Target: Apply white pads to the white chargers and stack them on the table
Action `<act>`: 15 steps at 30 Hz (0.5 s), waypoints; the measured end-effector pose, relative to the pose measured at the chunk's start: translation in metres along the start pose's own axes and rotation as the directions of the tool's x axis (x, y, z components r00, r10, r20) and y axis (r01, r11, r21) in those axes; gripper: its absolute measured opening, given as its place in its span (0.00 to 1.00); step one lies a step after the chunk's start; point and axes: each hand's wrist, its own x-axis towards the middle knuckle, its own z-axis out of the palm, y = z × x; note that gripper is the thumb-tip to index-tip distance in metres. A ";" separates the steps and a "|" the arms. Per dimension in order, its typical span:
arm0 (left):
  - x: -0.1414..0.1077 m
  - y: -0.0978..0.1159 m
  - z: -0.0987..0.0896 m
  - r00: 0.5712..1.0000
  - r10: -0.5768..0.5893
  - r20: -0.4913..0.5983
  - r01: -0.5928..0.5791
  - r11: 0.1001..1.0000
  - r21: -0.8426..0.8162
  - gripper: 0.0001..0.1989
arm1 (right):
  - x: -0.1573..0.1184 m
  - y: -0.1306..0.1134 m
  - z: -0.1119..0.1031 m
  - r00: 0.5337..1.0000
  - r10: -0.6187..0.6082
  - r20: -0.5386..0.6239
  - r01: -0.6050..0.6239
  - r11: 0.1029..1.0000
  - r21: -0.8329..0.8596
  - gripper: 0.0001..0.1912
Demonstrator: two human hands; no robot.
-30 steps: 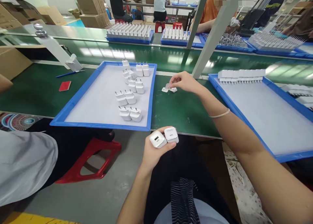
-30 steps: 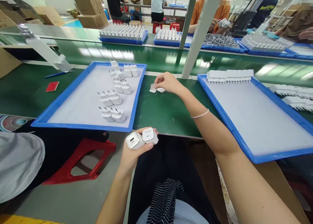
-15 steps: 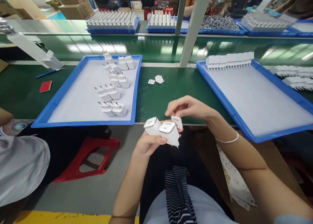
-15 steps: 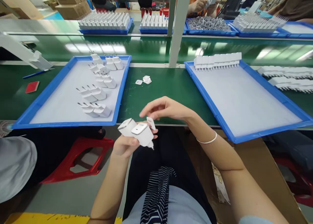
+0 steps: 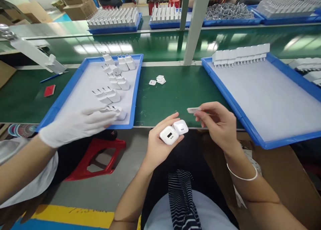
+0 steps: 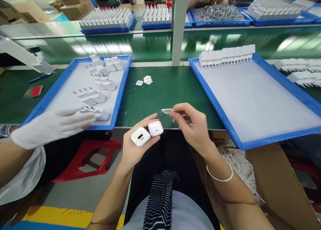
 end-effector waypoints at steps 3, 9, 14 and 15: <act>0.000 -0.005 0.005 0.997 0.060 -0.043 -0.056 0.993 0.100 0.21 | -0.010 -0.015 -0.007 0.998 0.068 0.011 -0.069 0.993 0.091 0.05; -0.001 -0.007 0.006 0.996 0.078 0.040 -0.083 0.983 0.166 0.22 | -0.016 -0.035 -0.002 0.866 0.308 0.393 -0.454 0.814 0.362 0.09; -0.001 -0.005 0.004 0.993 0.113 0.042 -0.118 0.975 0.189 0.23 | -0.018 -0.032 0.007 0.840 0.340 0.422 -0.520 0.725 0.451 0.11; -0.001 -0.004 0.004 0.992 0.115 0.040 -0.121 0.974 0.194 0.23 | -0.019 -0.032 0.008 0.839 0.346 0.420 -0.525 0.720 0.455 0.11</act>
